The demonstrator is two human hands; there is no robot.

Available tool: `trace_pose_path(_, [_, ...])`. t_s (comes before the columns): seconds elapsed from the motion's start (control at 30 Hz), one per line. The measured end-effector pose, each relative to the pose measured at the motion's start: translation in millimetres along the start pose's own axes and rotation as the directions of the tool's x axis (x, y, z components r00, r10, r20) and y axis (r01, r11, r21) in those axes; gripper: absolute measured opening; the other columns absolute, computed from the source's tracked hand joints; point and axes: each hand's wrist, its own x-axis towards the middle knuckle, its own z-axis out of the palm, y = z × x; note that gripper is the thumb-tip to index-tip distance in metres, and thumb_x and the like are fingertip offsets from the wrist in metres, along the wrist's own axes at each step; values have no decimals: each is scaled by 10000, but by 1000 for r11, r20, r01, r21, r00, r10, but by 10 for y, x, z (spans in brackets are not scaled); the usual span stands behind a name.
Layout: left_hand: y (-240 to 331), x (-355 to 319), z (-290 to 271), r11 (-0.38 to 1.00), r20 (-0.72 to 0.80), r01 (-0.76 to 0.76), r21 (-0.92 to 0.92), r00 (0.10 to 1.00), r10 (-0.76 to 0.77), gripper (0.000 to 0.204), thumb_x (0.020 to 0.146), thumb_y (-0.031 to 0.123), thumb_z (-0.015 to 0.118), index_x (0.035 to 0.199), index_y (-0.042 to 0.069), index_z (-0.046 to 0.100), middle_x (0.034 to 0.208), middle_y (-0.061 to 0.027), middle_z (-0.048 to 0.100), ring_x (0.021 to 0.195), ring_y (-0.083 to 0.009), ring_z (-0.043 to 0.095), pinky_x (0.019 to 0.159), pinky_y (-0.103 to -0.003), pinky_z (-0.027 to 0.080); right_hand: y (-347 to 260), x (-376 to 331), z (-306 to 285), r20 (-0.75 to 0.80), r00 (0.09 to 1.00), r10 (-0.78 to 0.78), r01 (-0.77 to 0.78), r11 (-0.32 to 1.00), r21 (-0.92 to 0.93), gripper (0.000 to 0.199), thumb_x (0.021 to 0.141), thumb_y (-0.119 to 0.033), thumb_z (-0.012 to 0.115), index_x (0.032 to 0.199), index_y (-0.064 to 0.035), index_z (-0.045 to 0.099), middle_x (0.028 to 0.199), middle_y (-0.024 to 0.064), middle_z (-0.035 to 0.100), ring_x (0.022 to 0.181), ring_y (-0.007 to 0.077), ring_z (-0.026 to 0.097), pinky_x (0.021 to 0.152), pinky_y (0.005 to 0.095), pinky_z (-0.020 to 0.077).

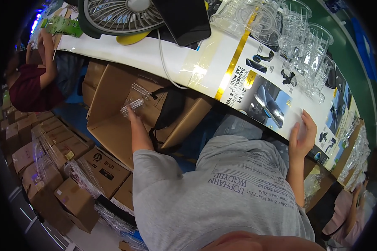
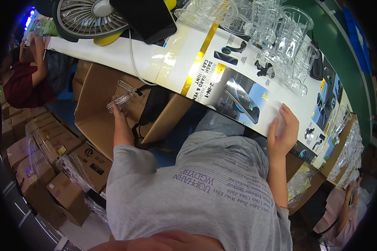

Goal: Assembling plastic pitchers with small cups and packaging them into bags and boxes.

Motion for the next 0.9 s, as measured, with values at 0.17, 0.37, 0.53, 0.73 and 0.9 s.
trace_pose_path(0.17, [80,331,-17,999,21,45,8,999,-45,767,720,588,595,1311,141,396,1405,-132,303,1231,-364,347,934,-562,317,-11,33,-33,7,1000,-4,4,1000,27,267,770,54,540,1035,18,539,1099,170,568,1019,268,549,890,336,415])
trace_pose_path(0.37, [-35,176,288,997,-23,74,-33,997,-75,711,699,569,625,1248,148,462,1249,-123,449,1084,-309,459,867,-454,412,-8,40,-59,-9,1000,-12,12,1000,-28,261,759,50,548,1017,13,544,1060,174,585,988,286,564,875,339,424])
trace_pose_path(0.53, [143,104,2,998,30,-18,53,999,16,663,763,559,530,1235,96,480,1208,-124,517,1075,-312,498,873,-472,408,-8,64,-99,1,999,-43,43,999,-5,267,728,47,564,991,3,553,1043,172,591,954,308,570,834,353,443])
trace_pose_path(0.73, [826,-312,-192,893,17,-317,-320,940,340,474,811,399,570,1144,67,515,1138,-113,552,1010,-293,541,852,-445,448,29,62,-143,-22,997,-68,69,996,55,295,691,42,580,979,-18,557,1031,162,597,921,314,577,800,364,455])
trace_pose_path(0.9, [1711,-1904,199,401,-122,-816,-416,487,865,382,865,232,542,1129,-37,474,1151,-205,511,1053,-317,509,924,-457,408,55,64,-164,-34,997,-69,72,993,91,304,674,31,592,967,-40,561,1035,133,597,897,300,579,769,358,464])
